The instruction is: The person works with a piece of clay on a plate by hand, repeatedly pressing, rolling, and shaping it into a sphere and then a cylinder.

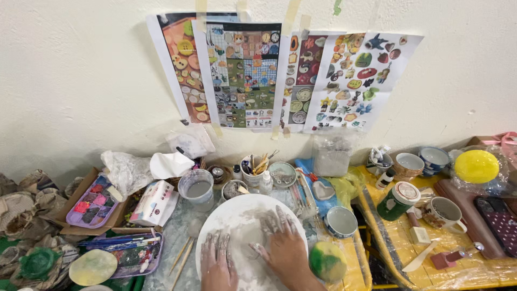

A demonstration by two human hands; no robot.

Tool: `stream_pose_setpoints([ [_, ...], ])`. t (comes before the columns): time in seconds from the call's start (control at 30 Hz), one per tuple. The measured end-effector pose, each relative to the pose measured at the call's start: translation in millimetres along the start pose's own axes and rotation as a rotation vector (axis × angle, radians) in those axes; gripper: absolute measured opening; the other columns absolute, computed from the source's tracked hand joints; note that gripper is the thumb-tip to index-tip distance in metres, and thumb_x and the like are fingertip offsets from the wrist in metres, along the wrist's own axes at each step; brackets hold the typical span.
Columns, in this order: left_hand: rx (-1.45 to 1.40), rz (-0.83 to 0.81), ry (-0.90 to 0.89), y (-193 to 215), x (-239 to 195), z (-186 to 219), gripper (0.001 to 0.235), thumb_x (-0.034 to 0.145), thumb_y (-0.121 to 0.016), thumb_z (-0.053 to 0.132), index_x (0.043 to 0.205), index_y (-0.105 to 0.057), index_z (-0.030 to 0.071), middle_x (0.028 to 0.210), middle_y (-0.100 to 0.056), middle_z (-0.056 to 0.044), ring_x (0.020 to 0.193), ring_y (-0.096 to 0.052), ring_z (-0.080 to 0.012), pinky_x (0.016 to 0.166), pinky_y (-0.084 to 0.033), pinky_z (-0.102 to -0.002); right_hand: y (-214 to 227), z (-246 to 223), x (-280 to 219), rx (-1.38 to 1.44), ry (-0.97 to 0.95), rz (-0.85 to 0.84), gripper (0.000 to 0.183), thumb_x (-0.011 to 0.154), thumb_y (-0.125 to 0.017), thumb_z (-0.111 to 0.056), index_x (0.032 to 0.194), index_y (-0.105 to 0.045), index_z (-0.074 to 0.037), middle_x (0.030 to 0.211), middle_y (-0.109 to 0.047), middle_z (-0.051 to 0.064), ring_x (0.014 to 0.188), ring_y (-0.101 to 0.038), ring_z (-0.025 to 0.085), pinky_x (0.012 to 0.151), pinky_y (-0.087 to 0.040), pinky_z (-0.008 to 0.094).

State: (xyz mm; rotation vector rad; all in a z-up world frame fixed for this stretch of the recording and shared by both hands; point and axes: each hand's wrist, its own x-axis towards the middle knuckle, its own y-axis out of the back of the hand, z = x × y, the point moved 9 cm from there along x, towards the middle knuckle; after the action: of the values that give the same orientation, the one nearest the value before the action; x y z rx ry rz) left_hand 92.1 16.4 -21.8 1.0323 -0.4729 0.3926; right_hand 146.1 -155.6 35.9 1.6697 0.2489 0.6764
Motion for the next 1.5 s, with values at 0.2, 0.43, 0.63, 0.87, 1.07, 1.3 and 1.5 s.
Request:
stream_pose_setpoints([
  [0.2,-0.07,0.131,0.111,-18.7,-13.2,-26.7,0.063,0.087,-0.051,0.007,0.149,-0.041,0.0,0.149,-0.046,-0.022,0.142,-0.041,-0.0455,0.118,-0.029,-0.058,-8.4,-21.9,23.4,0.045,-0.063,-0.001,0.072,0.095,-0.048,-0.056,0.122,-0.064,0.008,0.152,-0.049,0.019,0.147,-0.028,0.038,0.117,-0.018,0.055],
  [0.43,-0.227,0.145,0.189,-17.3,-15.2,-39.5,0.069,0.083,-0.049,0.0,0.15,-0.033,-0.005,0.15,-0.044,-0.027,0.138,-0.044,-0.0449,0.114,-0.036,-0.051,-36.6,-36.6,24.8,0.028,-0.088,-0.02,0.076,0.098,-0.048,-0.058,0.129,-0.06,0.01,0.155,-0.041,0.022,0.151,-0.024,0.036,0.121,-0.015,0.052],
  [0.63,-0.272,0.037,0.212,-25.0,-26.2,-88.7,0.058,0.087,-0.048,-0.002,0.145,-0.046,0.004,0.143,-0.053,-0.024,0.134,-0.053,-0.0412,0.111,-0.042,-0.047,-53.8,-73.3,11.8,0.112,0.151,0.133,0.076,0.088,-0.054,-0.054,0.142,-0.052,-0.001,0.155,-0.043,0.015,0.154,-0.016,0.038,0.119,-0.005,0.065],
  [0.87,-0.497,-0.051,0.158,-18.3,-40.3,-115.0,0.054,0.086,-0.042,-0.007,0.14,-0.046,-0.002,0.138,-0.057,-0.023,0.127,-0.064,-0.0337,0.107,-0.05,-0.04,-50.3,-91.7,-21.8,0.094,0.293,0.296,0.071,0.093,-0.056,-0.059,0.148,-0.053,-0.014,0.152,-0.05,0.006,0.155,-0.02,0.031,0.116,-0.005,0.071],
  [1.07,-0.272,-0.193,0.158,24.2,-23.5,-73.4,0.049,0.087,-0.063,0.011,0.135,-0.058,0.007,0.132,-0.065,-0.016,0.124,-0.063,-0.0345,0.106,-0.047,-0.042,-39.5,-87.2,-27.6,0.076,0.325,0.249,0.073,0.089,-0.056,-0.055,0.149,-0.047,-0.015,0.155,-0.042,0.009,0.153,-0.02,0.034,0.116,-0.007,0.071],
  [1.3,-0.113,-0.359,0.126,51.9,-4.4,-12.5,0.061,0.088,-0.064,0.024,0.146,-0.051,0.011,0.151,-0.05,-0.011,0.138,-0.039,-0.0381,0.115,-0.031,-0.047,-10.5,-32.7,-48.5,0.007,0.154,0.002,0.076,0.084,-0.055,-0.05,0.15,-0.041,-0.016,0.158,-0.033,0.013,0.151,-0.02,0.037,0.116,-0.008,0.07],
  [1.5,-0.127,-0.226,0.084,88.0,9.3,25.2,0.068,0.088,-0.065,0.023,0.15,-0.045,0.005,0.159,-0.04,-0.018,0.149,-0.027,-0.0395,0.117,-0.02,-0.053,20.7,1.7,-55.5,-0.046,0.13,0.106,0.083,0.081,-0.054,-0.05,0.152,-0.031,-0.016,0.161,-0.024,0.017,0.149,-0.019,0.039,0.115,-0.009,0.068],
])
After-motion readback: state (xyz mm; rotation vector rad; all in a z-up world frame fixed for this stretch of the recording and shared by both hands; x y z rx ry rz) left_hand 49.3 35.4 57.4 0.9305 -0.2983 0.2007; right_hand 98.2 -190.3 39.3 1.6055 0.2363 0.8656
